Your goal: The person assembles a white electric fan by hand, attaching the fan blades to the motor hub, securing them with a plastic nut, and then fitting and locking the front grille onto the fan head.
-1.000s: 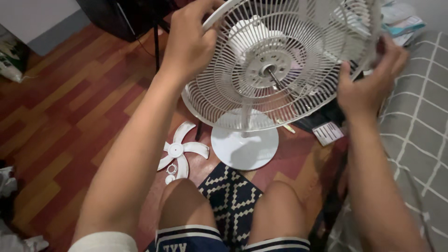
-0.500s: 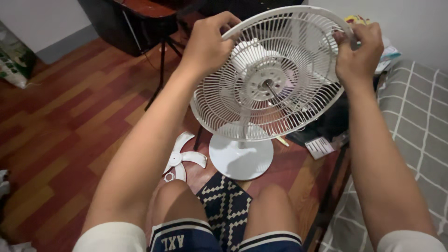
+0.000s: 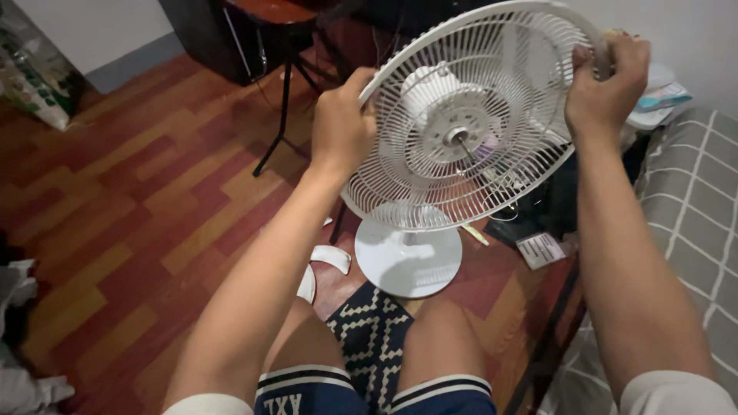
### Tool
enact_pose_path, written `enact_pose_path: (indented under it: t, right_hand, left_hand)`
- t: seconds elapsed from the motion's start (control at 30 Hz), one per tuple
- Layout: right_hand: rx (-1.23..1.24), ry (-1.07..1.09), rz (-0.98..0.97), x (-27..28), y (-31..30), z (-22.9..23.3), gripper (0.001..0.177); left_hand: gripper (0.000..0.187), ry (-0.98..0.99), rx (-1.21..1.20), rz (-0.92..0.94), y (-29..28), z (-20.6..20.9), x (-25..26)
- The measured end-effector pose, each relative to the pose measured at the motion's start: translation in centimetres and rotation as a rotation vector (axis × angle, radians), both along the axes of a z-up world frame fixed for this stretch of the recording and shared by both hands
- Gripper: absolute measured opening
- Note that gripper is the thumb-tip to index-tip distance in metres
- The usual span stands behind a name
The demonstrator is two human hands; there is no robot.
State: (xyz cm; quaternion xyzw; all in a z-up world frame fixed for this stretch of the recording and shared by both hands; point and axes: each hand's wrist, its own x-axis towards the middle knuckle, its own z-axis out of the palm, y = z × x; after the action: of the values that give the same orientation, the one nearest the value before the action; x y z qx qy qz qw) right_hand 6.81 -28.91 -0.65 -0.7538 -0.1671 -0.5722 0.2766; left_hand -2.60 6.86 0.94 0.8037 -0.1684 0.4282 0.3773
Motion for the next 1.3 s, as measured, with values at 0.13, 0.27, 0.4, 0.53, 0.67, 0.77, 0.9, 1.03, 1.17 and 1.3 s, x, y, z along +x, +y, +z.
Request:
enact_pose_path:
  t: [0.13,0.27,0.4,0.53,0.67,0.77,0.9,1.03,1.17,1.3]
  right_hand:
    - [-0.133,-0.283,-0.349,-3.6,3.7,-2.1,0.066]
    - [0.214,0.452,0.229,-5.7,8.2,-5.7,0.041]
    - [0.296,0.533,0.373,-5.2,11.7,-8.4,0.042]
    - [0.262,0.436,0.342,-4.6,12.5,-8.8,0.044]
    - [0.215,0.387,0.317,-5.4,12.5,-8.4,0.043]
    - [0.201,0.37,0.25,-6.0,12.7,-8.0,0.042]
    - [0.162,0.369,0.188,-6.7,12.9,-7.5,0.041]
    - [0.132,0.334,0.161,-6.9,13.1,-6.8,0.039]
    - [0.204,0.388,0.18,-7.2,13.5,-6.5,0.035]
    - [0.187,0.386,0.123,-7.1,13.9,-6.5,0.034]
  left_hand:
    - [0.019,0.046,-0.022,0.016,-0.5,0.4,-0.3]
    - [0.02,-0.001,0.016,0.007,-0.7,0.7,-0.4]
    - [0.022,0.015,0.069,0.051,-1.3,1.0,-0.1]
    - [0.021,0.0,0.093,0.096,-1.4,1.2,-0.4]
    - [0.019,0.026,0.013,0.077,-0.9,0.7,-1.2]
    - [0.017,0.081,-0.036,0.082,-0.7,0.4,-1.3]
    - [0.016,0.048,-0.038,0.092,-0.6,0.1,-1.0]
    - [0.016,0.01,-0.04,0.085,-0.5,-0.1,-0.6]
    - [0.018,0.022,-0.045,0.064,-0.3,-0.2,-0.2]
    - [0.017,0.005,-0.026,0.038,0.1,-0.2,0.0]
